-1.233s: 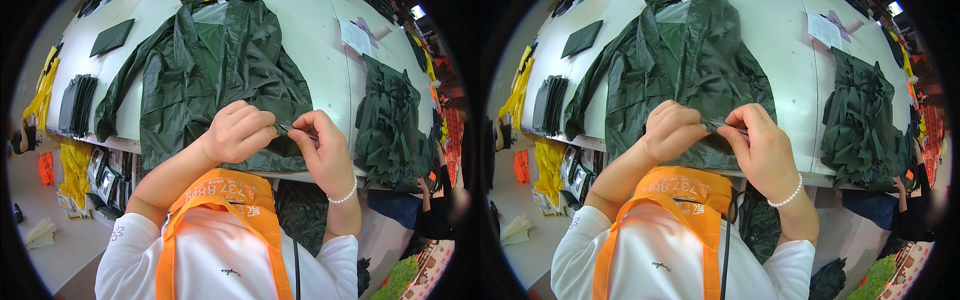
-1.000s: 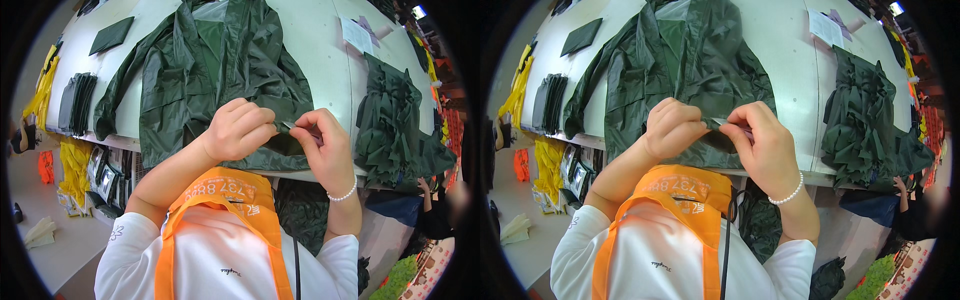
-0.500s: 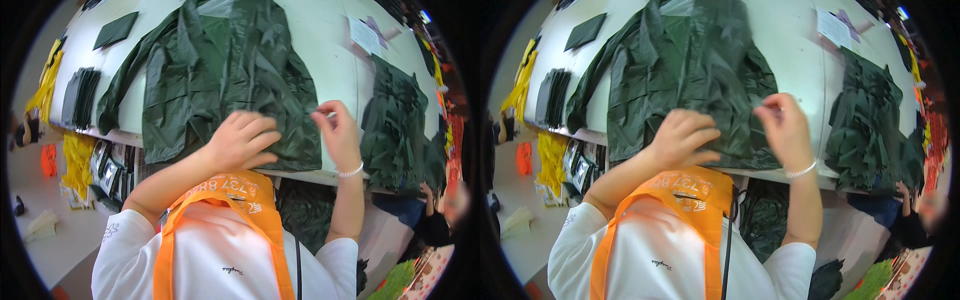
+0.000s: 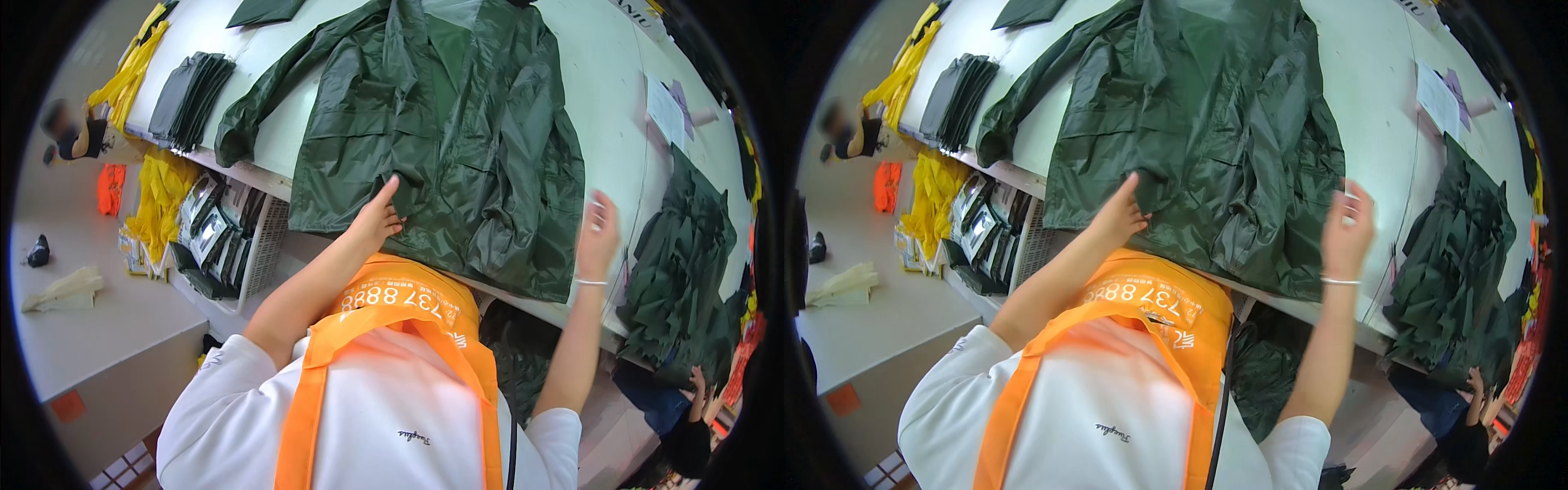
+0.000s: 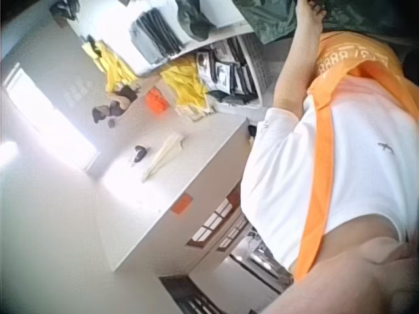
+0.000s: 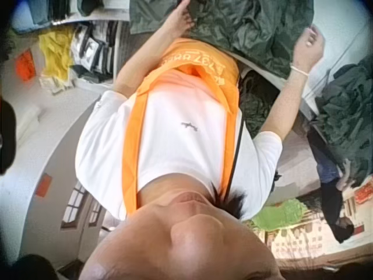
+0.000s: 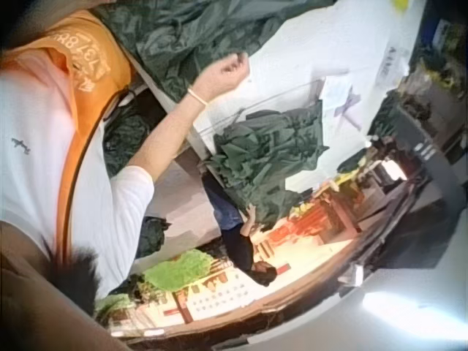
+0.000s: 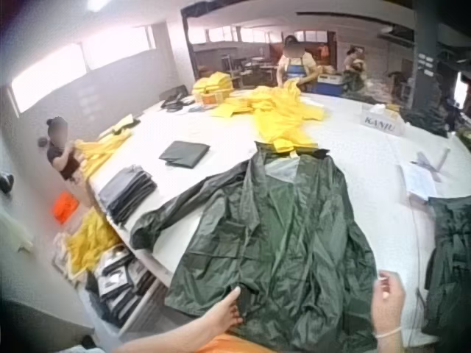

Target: The person folds a dark green jacket on a white table. They smooth the fabric, fold the sleeves inward, fold the jacket in half, then into a compact rectangle, and place it on a stack of similar folded jackets.

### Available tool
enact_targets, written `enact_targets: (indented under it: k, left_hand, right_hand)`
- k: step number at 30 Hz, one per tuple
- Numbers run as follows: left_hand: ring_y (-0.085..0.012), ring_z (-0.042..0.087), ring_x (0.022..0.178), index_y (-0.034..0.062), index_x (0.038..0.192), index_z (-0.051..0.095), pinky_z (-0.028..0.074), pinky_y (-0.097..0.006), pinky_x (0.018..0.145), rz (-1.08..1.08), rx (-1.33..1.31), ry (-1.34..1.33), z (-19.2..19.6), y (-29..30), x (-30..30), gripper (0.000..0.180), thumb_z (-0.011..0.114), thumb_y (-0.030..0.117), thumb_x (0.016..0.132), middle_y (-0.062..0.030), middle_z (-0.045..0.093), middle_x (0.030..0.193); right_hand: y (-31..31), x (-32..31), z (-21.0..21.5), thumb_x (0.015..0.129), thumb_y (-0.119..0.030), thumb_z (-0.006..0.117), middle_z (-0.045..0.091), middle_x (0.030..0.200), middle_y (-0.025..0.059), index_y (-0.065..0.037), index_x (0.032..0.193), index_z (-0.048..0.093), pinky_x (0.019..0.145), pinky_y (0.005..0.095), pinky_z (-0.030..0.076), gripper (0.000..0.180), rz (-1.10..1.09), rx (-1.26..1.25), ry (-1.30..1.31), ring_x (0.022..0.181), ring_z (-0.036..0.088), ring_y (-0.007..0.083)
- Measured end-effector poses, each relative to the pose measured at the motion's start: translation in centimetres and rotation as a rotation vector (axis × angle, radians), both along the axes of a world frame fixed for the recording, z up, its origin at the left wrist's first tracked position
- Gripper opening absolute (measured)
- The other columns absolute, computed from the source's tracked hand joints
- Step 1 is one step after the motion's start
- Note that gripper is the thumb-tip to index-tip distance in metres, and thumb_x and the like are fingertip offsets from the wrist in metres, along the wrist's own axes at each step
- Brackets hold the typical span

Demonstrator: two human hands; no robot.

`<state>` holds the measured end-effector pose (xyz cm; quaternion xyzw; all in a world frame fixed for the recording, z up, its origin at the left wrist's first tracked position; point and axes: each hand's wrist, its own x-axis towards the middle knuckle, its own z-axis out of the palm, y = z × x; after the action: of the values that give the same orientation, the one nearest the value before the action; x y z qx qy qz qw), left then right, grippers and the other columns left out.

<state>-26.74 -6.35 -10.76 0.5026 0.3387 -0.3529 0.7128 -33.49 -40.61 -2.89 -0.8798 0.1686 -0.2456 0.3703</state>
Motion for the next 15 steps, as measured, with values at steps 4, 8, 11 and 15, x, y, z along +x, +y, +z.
enact_targets:
  k: [4, 8, 11, 15]
  left_hand:
    - [-0.0213, 0.058, 0.097, 0.0093, 0.108, 0.056, 0.047, -0.036, 0.079, 0.096, 0.03, 0.049, 0.6, -1.5, 3.8, 0.031, 0.058, 0.034, 0.09, -0.0059, 0.062, 0.101]
    - [-0.0205, 0.063, 0.078, 0.0008, 0.098, 0.056, 0.05, -0.031, 0.067, 0.279, 0.072, -0.316, 5.1, 0.7, 5.2, 0.023, 0.06, 0.022, 0.089, -0.0088, 0.063, 0.092]
    - [-0.0151, 0.058, 0.075, -0.0006, 0.096, 0.056, 0.048, -0.027, 0.066, 0.556, 0.183, -0.806, 8.9, 7.5, 8.6, 0.032, 0.063, 0.029, 0.088, -0.008, 0.061, 0.09]
    - [-0.0111, 0.052, 0.071, -0.0009, 0.093, 0.061, 0.044, -0.025, 0.065, 0.442, 0.902, -1.309, 18.8, 16.0, 10.9, 0.035, 0.057, 0.034, 0.093, -0.0035, 0.061, 0.082]
  right_hand:
    - [15.3, 0.3, -0.5, 0.083, -0.026, 0.061, 0.062, 0.071, 0.0172, -0.003, 0.075, 0.064, 0.064, 0.043, 0.049, 0.025, 0.435, 0.078, 0.389, 0.07, 0.061, 0.0358]
    - [23.3, -1.1, -6.8, 0.069, -0.025, 0.076, 0.053, 0.105, 0.0137, -0.003, 0.111, 0.056, 0.081, 0.0386, 0.045, 0.051, 0.472, -0.169, 0.45, 0.097, 0.051, 0.031]
    - [25.2, -0.8, -8.4, 0.071, -0.021, 0.073, 0.053, 0.102, 0.0128, -0.003, 0.108, 0.055, 0.079, 0.039, 0.045, 0.045, 0.361, -0.294, 0.44, 0.096, 0.051, 0.0311]
    - [23.9, -1.2, -10.3, 0.079, -0.011, 0.062, 0.057, 0.09, 0.0169, -0.003, 0.1, 0.056, 0.074, 0.0428, 0.048, 0.024, 0.285, -0.268, 0.48, 0.086, 0.057, 0.0333]
